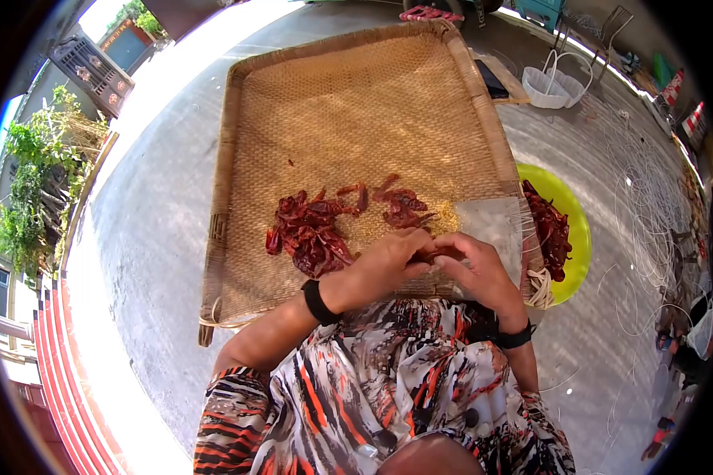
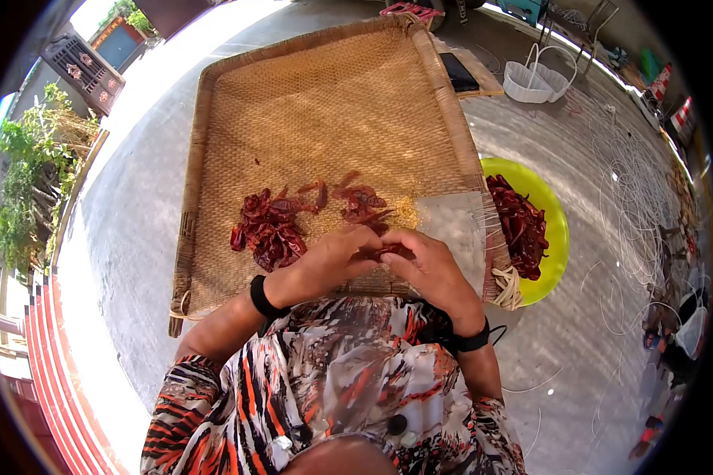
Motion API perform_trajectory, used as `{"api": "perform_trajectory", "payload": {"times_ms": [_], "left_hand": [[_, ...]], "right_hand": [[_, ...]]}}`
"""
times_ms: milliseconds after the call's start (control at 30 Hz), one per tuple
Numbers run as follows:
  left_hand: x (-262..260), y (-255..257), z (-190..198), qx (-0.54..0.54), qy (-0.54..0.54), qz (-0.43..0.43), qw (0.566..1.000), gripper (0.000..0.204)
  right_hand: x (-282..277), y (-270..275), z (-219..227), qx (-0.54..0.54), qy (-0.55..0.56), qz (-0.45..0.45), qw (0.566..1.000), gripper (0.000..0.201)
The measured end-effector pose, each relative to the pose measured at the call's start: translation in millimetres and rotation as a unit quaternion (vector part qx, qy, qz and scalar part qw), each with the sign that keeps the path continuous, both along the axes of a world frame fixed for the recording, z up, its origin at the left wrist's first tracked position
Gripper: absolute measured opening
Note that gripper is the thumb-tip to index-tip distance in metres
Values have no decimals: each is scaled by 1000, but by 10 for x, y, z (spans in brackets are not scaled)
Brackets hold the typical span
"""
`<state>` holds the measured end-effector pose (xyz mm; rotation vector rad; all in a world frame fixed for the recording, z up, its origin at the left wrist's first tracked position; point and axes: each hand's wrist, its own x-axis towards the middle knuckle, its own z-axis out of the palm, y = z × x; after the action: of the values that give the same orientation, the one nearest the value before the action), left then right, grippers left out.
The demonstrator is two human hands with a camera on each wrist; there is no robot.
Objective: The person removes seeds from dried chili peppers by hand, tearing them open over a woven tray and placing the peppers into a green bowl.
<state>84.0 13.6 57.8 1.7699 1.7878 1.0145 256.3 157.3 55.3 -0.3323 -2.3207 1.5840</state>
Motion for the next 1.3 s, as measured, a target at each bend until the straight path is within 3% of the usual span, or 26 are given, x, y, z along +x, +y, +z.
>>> {"api": "perform_trajectory", "payload": {"times_ms": [100,233,333,400,567,633,800,900,1000,1100,1200,1300], "left_hand": [[38,-37,-45,11,-22,-12,1000,29],[8,-78,-52,2,-1,-45,999,28],[49,-169,91,-63,-76,-2,995,25],[-87,-239,4,-45,-11,40,998,24],[-574,-558,9,-19,237,133,962,28],[-780,-702,-27,-3,312,136,940,29],[-914,-770,-174,-49,344,134,928,31],[-951,-733,-245,-23,341,123,932,29],[-916,-693,-205,-12,357,145,923,33],[-731,-613,81,-17,340,147,929,35],[-534,-516,176,-49,238,129,961,32],[-311,-419,170,-19,183,81,980,27]], "right_hand": [[-1,7,-34,-50,-69,12,996,24],[43,36,-68,-21,-42,47,998,19],[51,68,-65,17,-39,52,998,17],[95,137,-79,31,-31,20,999,18],[352,534,-66,29,-20,-230,973,19],[481,722,-107,141,-23,-332,932,22],[802,1142,-497,297,-57,-459,835,30],[758,1150,-552,216,-15,-458,862,34],[642,998,-418,268,-71,-417,865,35],[451,730,-297,255,-39,-396,881,36],[256,431,-138,126,-8,-262,957,39],[120,171,5,13,-37,-90,995,42]]}}
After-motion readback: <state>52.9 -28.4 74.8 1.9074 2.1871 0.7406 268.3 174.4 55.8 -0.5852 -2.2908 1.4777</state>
